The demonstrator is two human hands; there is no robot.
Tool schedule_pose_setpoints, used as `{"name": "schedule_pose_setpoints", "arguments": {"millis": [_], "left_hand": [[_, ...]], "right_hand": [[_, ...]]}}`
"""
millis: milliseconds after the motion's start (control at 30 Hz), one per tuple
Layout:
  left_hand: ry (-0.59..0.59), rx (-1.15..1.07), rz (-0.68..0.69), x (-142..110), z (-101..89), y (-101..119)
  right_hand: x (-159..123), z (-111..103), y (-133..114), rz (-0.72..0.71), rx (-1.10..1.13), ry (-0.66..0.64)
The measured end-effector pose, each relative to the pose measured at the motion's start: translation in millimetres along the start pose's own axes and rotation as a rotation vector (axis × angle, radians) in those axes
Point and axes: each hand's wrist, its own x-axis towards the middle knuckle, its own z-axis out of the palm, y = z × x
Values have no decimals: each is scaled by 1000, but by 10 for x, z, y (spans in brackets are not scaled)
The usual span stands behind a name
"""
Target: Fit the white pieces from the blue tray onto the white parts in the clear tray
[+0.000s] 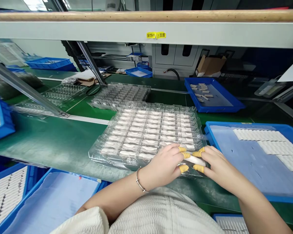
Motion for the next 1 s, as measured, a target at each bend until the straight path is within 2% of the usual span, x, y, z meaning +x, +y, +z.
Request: {"name": "schedule_pose_setpoints", "arguments": {"millis": [267,500,1000], "left_hand": [[-57,124,92,-37,108,-58],[-26,136,140,-20,123,-78],[-78,168,46,-40,157,-63]], "right_hand": [[-31,31,32,-37,47,26],[82,-37,41,-56,24,-83],[280,-101,-68,-95,-31,-115]]}}
